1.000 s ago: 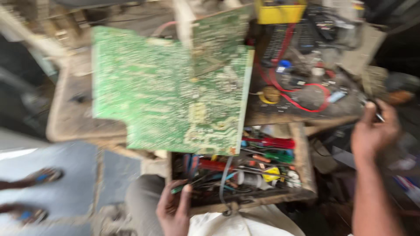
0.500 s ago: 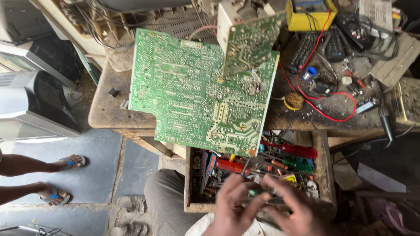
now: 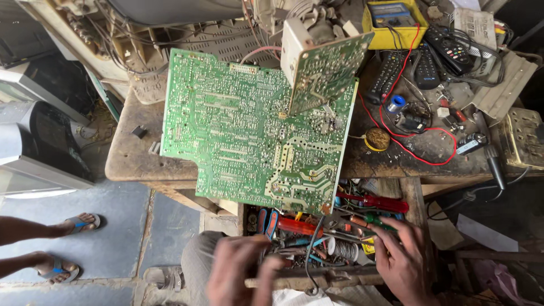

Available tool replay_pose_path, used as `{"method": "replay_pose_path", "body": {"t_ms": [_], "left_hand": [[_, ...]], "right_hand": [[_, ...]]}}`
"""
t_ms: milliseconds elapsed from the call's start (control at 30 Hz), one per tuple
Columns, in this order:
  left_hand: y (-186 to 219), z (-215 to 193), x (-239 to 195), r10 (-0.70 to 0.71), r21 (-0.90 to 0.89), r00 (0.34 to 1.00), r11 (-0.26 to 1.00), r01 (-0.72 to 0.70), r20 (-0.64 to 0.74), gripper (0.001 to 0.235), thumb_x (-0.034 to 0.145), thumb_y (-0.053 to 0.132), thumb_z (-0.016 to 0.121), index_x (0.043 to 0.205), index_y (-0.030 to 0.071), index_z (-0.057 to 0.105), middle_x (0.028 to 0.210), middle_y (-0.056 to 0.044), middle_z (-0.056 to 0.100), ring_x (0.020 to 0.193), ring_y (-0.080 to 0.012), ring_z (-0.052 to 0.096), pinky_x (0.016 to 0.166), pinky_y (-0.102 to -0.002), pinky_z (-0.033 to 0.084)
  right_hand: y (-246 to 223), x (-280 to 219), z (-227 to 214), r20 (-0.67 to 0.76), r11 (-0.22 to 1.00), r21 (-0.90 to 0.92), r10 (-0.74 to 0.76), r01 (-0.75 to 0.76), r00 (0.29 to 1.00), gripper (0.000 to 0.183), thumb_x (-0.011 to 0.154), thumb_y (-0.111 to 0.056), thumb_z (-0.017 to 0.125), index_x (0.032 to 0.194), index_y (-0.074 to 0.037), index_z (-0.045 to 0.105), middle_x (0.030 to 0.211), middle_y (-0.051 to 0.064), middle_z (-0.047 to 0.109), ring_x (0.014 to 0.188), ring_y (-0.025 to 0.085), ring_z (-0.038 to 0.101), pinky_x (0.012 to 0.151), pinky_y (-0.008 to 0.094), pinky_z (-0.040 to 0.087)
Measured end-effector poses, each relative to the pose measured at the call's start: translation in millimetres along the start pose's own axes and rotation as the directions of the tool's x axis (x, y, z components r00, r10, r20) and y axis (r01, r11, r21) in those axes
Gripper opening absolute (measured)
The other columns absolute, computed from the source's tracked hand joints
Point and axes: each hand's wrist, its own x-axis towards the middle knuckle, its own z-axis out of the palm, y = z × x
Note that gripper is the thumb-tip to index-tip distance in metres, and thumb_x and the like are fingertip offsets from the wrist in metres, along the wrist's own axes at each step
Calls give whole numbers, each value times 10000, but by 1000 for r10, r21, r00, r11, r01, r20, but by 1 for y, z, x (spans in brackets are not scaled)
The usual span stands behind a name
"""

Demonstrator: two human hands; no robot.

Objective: The person uses a soldering iron and a screwdriver to work on a green circuit board placed on a cluttered workbench. They repeatedly apply the soldering iron to specific points on the board and use the screwdriver to adjust components.

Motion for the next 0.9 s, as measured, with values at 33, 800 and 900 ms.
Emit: {"method": "replay_pose_path", "body": {"t_ms": [33, 800, 900], "left_hand": [[-9, -3, -1, 26, 45, 994, 999, -22, -104, 280, 906, 165, 756, 1120, -3, 692, 1048, -145, 716, 1004, -229, 726, 849, -349, 638], [-130, 37, -29, -145, 444, 965, 866, 231, -218, 505, 817, 207, 794, 1218, -50, 627, 1149, -232, 638, 1029, -379, 671, 854, -443, 574], [-135, 37, -32, -156, 432, 964, 870, 237, -213, 509, 815, 188, 798, 1217, -68, 619, 1148, -245, 630, 1012, -366, 682, 820, -417, 596]], "right_hand": [[-3, -4, 1, -16, 998, -34, 46, -47, 999, 269, 757, -66, 769, 1026, -66, 757, 1015, 126, 698, 983, 319, 622, 847, 450, 504], [-57, 32, 15, -302, 929, 306, -111, 207, 947, 328, 817, -42, 801, 1110, -50, 653, 1004, 89, 748, 999, 239, 736, 1031, 484, 497], [-63, 50, 10, -228, 938, 249, -186, 242, 956, 385, 744, -88, 868, 1089, -56, 700, 933, 53, 766, 883, 192, 714, 991, 499, 480]]}}
